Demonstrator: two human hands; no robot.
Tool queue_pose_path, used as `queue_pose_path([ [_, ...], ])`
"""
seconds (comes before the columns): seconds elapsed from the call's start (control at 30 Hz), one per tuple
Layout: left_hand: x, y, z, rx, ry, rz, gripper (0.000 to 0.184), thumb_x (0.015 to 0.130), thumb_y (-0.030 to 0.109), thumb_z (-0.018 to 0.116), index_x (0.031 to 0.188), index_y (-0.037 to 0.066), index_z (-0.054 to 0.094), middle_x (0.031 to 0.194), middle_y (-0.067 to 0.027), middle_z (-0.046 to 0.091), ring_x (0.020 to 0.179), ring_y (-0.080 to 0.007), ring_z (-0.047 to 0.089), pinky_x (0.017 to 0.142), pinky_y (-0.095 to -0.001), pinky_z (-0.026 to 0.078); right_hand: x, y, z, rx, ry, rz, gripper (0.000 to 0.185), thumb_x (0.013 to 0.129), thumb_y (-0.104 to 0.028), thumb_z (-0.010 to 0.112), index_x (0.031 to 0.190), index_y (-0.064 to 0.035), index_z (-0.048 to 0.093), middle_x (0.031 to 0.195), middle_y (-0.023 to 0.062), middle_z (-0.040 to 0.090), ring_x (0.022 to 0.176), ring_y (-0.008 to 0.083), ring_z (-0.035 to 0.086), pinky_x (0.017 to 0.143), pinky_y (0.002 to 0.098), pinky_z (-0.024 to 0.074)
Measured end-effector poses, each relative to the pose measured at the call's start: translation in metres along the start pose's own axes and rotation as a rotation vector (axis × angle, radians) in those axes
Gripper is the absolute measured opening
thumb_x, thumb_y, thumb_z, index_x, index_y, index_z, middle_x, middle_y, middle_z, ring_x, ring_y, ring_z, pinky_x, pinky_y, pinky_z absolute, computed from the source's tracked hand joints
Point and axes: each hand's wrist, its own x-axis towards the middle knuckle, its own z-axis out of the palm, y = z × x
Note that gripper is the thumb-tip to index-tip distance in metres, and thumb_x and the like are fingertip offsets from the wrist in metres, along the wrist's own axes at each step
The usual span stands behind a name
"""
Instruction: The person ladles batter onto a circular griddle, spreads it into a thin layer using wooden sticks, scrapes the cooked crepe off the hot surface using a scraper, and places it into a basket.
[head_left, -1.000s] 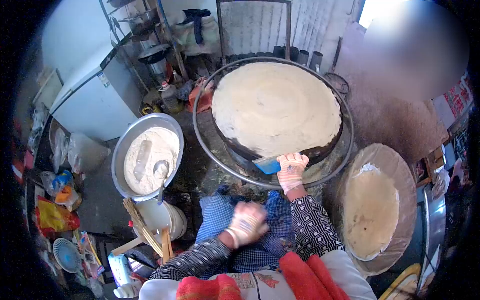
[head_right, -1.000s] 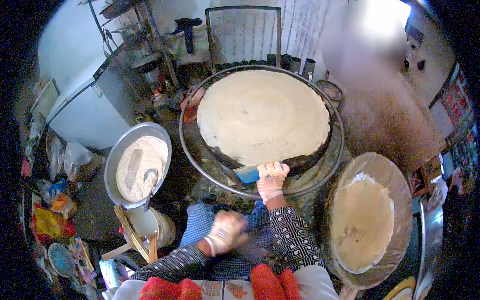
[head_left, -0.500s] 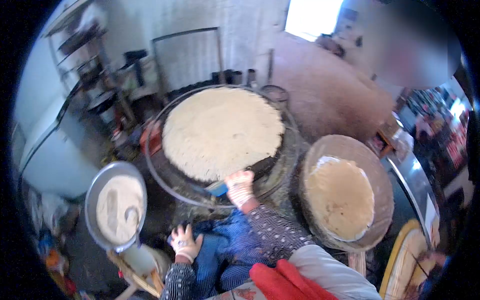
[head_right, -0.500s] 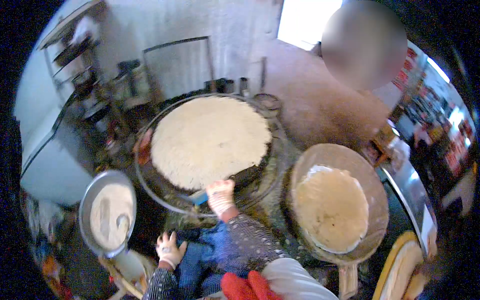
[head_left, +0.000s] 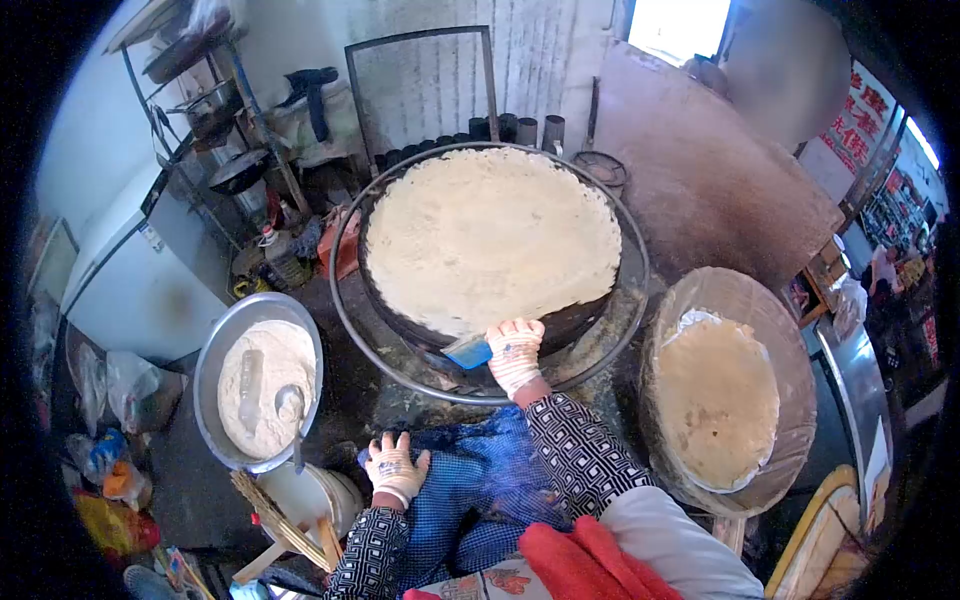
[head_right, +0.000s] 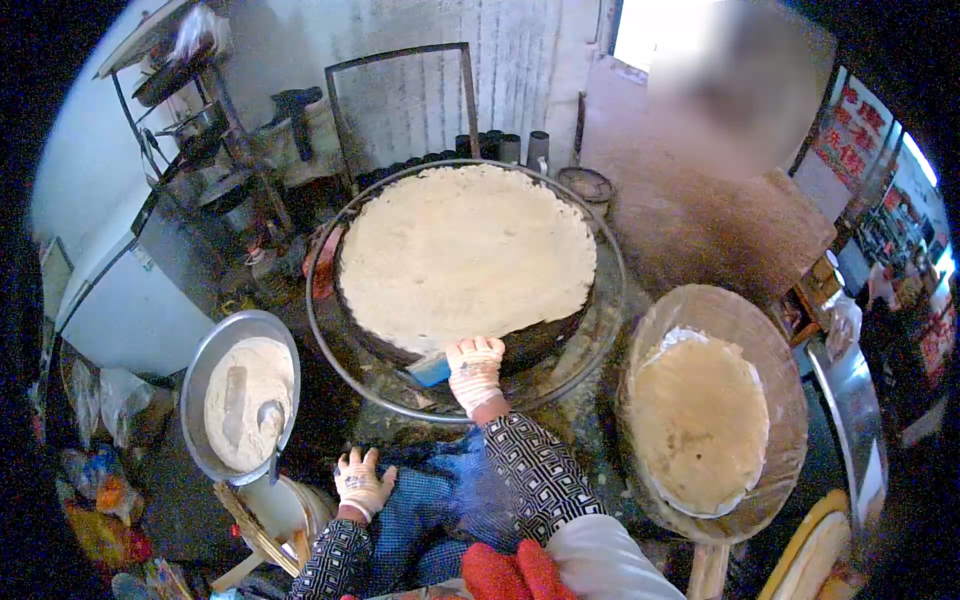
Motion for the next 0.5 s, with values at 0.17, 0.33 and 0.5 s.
queue_pose_path([
  [0.17,0.005,0.004,-0.007,-0.01,-0.025,-0.026,0.064,0.082,0.052,0.064,0.133,0.014,0.053,0.138,-0.0167,0.046,0.129,-0.0436,0.038,0.103,-0.0552,0.037,0.005,0.003,0.009,0.031,-0.05,0.008,0.004,0.075,-0.022,0.057,0.076,-0.0204,0.06,0.077,-0.0008,0.059,0.083,0.0193,0.057,0.08,0.044,0.0379],
  [0.33,0.007,-0.003,0.001,-0.062,0.032,-0.019,0.064,0.082,0.049,0.066,0.134,0.014,0.051,0.14,-0.017,0.045,0.129,-0.0411,0.039,0.102,-0.0551,0.038,0.01,0.002,0.007,0.049,-0.022,0.004,0.004,0.074,-0.023,0.058,0.074,-0.0206,0.061,0.077,-0.0007,0.062,0.083,0.0192,0.058,0.081,0.0436,0.0376],
  [0.5,0.021,-0.045,0.039,-0.587,0.471,0.05,0.06,0.081,0.021,0.073,0.133,0.004,0.047,0.133,-0.023,0.045,0.122,-0.0412,0.046,0.104,-0.0452,0.039,0.017,0.002,0.011,0.08,-0.007,0.004,0.004,0.074,-0.022,0.059,0.073,-0.0185,0.061,0.076,0.001,0.062,0.083,0.0203,0.059,0.083,0.0436,0.0371],
])
